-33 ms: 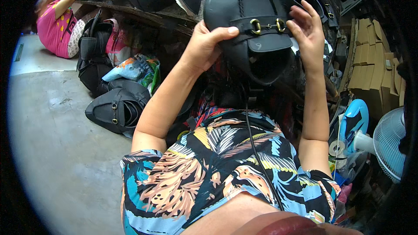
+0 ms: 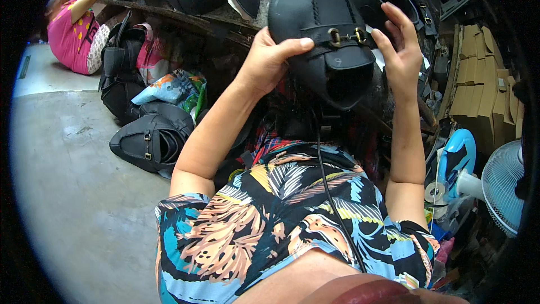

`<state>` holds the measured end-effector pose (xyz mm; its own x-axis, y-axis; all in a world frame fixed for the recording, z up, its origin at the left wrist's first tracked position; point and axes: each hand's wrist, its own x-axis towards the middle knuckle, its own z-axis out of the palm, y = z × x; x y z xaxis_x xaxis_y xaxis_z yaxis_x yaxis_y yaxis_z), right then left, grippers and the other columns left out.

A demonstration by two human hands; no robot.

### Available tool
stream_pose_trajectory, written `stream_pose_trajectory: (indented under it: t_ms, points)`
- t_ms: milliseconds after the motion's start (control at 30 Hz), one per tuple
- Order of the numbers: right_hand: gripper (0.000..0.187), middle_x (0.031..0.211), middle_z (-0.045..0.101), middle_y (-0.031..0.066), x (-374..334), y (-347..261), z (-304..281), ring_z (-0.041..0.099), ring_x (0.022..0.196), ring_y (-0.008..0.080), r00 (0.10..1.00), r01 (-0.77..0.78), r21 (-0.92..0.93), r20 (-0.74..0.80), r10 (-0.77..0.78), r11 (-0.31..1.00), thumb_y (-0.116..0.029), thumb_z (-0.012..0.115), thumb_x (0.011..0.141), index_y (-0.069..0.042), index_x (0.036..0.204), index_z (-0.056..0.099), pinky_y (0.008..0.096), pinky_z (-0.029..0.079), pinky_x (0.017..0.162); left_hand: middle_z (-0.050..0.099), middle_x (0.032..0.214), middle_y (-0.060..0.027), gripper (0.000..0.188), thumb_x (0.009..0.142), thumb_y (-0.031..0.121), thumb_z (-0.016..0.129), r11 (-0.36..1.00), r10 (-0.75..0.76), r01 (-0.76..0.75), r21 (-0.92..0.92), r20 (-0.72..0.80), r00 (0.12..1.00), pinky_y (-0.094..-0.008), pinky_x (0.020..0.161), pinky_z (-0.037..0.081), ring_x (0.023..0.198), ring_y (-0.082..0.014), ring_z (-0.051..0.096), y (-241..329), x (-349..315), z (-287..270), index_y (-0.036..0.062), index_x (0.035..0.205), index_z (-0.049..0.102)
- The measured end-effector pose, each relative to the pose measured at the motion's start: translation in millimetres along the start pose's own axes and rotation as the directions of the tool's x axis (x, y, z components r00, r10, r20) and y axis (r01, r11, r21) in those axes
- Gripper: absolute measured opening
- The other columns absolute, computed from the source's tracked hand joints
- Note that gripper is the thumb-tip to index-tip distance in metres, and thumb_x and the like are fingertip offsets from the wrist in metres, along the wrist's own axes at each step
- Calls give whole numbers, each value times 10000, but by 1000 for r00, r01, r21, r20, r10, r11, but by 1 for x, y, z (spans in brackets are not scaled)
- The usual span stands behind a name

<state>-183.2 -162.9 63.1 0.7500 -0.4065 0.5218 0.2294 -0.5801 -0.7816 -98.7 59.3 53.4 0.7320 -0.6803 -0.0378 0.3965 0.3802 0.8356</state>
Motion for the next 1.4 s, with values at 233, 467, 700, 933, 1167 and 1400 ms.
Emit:
stream_pose_trajectory:
  t_ms: [233,467,700,933,1167,1400]
  points:
    - [213,1023,662,65,-1,-45,7,556,1081,269,849,518,-316,298,-436,795,-143,736,755,-71,953,703,364,443,928,657,1022,-70,412,761,41,760,955,156,-164,249,53,986,-270,839,522,918,-118,623,-1,0,17,-6,1124,572]
    - [129,862,607,55,12,-34,11,543,927,189,884,279,-47,401,-238,959,-102,722,738,-23,810,650,316,425,831,671,960,-84,303,776,47,729,943,44,-56,328,44,998,-255,778,523,851,-123,632,9,-2,21,-32,1044,613]
    - [166,872,553,26,6,-15,36,507,900,154,935,116,31,333,-120,993,-81,712,746,-34,835,581,289,404,819,690,861,-93,204,789,59,701,971,117,-102,218,-60,991,-243,686,538,745,-124,654,-2,4,23,-48,953,648]
    - [247,1009,542,28,10,-2,26,511,957,115,926,-50,244,375,-47,968,-102,677,837,-61,1019,515,259,412,874,680,888,-86,186,825,72,688,994,90,-85,61,-80,993,-263,705,557,753,-136,662,-5,14,14,-18,976,626]
    - [144,995,643,68,2,-31,2,575,977,241,897,437,-157,145,-417,886,-130,729,778,-60,885,662,348,453,857,669,893,-86,184,848,77,660,994,104,-101,30,-139,985,-275,677,560,754,-143,659,-2,14,10,-19,994,602]
    - [194,929,644,69,-7,-45,14,607,881,246,784,600,-166,315,-534,783,-62,751,669,-59,856,699,344,509,766,674,854,-69,136,851,87,644,969,185,-169,179,-73,980,-246,655,529,728,-117,640,-7,13,30,-20,934,635]
